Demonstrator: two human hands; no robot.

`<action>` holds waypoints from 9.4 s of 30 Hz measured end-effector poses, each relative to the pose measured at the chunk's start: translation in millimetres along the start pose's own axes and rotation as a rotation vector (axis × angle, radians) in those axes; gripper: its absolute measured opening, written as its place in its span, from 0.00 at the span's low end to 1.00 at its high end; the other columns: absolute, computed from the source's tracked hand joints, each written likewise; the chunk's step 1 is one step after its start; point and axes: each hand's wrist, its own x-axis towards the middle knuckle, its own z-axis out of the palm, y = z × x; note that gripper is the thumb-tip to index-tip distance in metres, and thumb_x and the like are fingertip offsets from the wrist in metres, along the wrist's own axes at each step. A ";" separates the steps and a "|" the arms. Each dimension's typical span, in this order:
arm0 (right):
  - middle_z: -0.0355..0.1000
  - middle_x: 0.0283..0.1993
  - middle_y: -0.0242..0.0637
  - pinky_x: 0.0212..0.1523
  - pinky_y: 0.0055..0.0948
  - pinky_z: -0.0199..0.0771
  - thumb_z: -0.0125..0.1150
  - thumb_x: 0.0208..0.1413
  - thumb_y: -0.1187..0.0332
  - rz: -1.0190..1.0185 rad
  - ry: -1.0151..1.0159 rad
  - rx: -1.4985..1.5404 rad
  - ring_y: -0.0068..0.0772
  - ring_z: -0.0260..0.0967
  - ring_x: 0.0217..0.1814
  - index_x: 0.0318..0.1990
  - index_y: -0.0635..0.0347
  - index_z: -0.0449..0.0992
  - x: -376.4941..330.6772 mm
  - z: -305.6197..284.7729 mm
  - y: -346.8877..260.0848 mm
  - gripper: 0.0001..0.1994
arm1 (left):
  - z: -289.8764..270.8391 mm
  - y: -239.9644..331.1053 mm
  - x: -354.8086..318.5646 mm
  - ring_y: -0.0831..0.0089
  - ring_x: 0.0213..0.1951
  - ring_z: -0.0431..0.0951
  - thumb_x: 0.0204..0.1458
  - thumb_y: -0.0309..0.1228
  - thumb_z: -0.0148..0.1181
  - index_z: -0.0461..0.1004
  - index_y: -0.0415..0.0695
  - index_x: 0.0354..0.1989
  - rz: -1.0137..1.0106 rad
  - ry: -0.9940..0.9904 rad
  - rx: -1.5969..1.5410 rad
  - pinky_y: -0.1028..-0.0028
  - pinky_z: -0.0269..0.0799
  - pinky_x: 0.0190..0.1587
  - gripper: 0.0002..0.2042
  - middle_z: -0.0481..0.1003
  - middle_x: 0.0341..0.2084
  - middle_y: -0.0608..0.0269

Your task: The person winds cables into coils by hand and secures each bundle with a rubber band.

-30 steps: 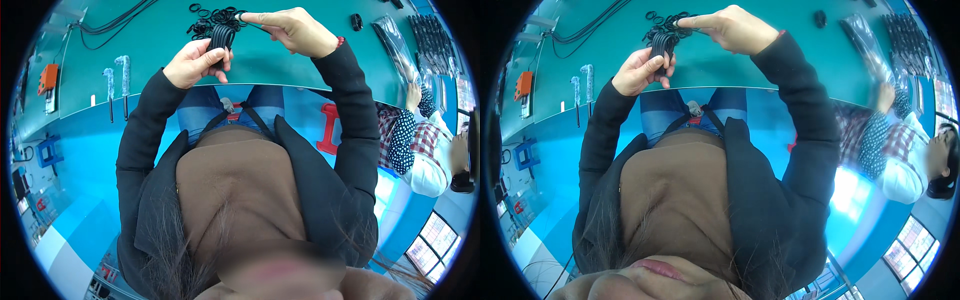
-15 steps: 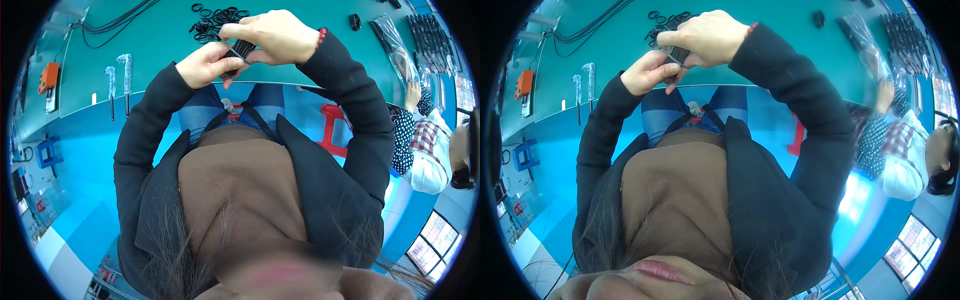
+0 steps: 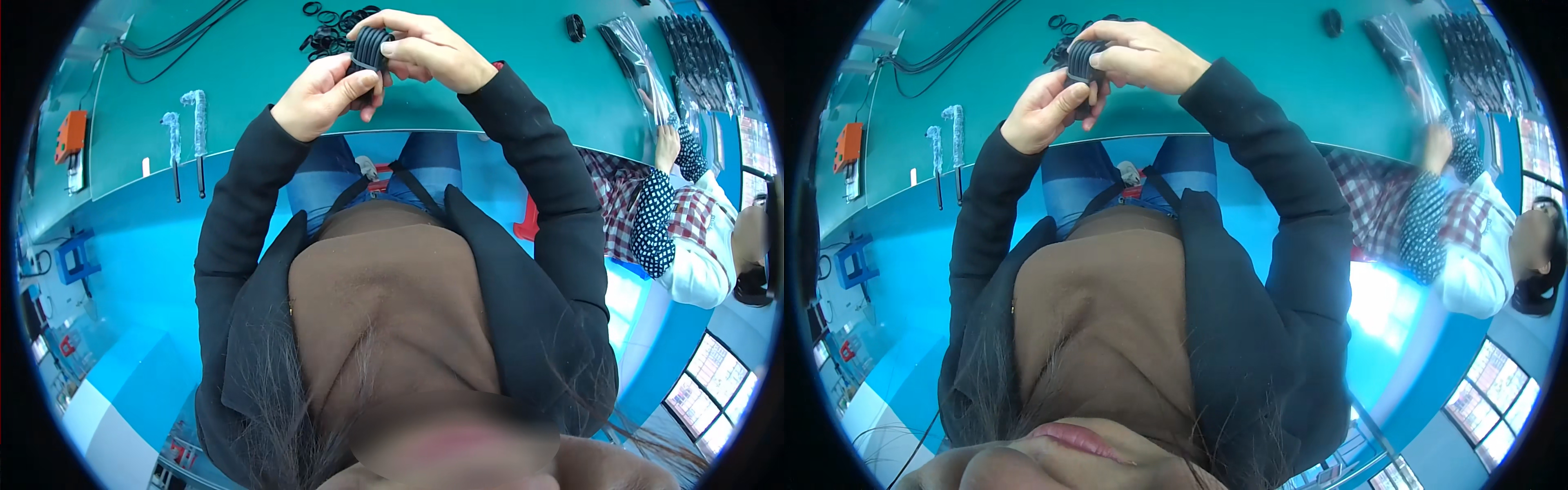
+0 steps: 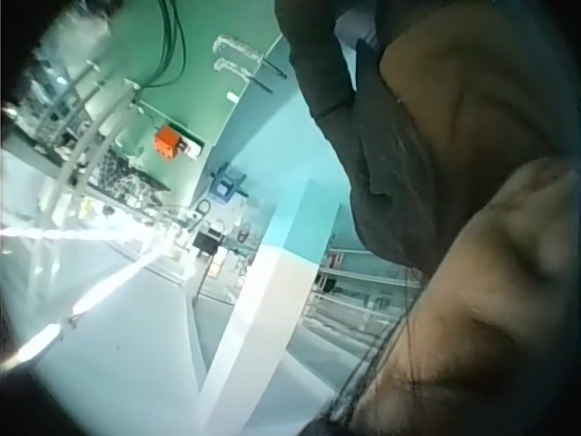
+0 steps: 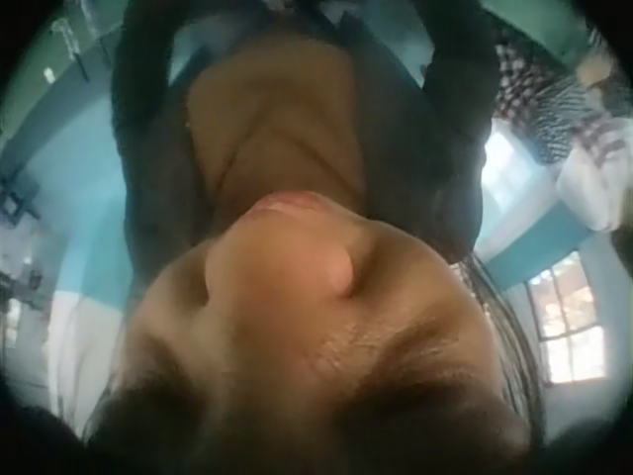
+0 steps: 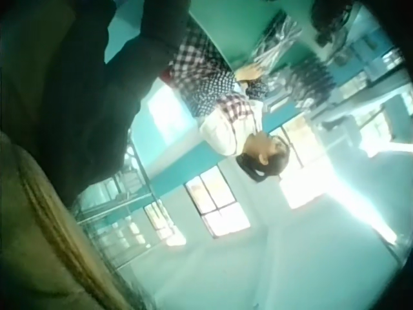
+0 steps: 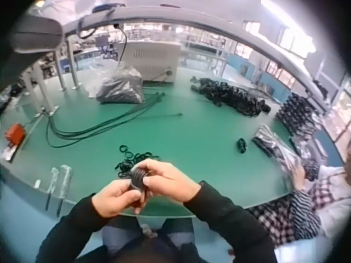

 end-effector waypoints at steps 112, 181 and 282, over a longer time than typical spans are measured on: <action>0.71 0.24 0.29 0.28 0.19 0.64 0.53 0.60 0.67 -0.007 0.386 -0.152 0.15 0.63 0.27 0.33 0.65 0.77 -42.2 37.4 -60.2 0.10 | -4.9 81.6 -15.4 0.66 0.22 0.74 0.60 0.36 0.49 0.71 0.43 0.37 0.367 0.204 1.432 0.72 0.68 0.23 0.10 0.72 0.19 0.59; 0.71 0.25 0.41 0.27 0.29 0.67 0.53 0.56 0.67 -0.018 0.186 -0.138 0.34 0.66 0.24 0.33 0.62 0.77 -48.3 33.7 -1.7 0.09 | 39.3 22.5 -29.6 0.47 0.45 0.76 0.61 0.47 0.41 0.51 0.29 0.62 -0.176 -0.234 -0.393 0.66 0.77 0.44 0.32 0.62 0.56 0.35; 0.71 0.33 0.35 0.37 0.22 0.67 0.53 0.60 0.65 0.179 0.275 0.189 0.21 0.65 0.34 0.42 0.65 0.70 -16.2 51.2 13.7 0.12 | -3.3 -4.9 -19.9 0.75 0.38 0.75 0.56 0.32 0.57 0.72 0.34 0.46 -0.069 0.294 0.467 0.77 0.70 0.41 0.15 0.76 0.34 0.60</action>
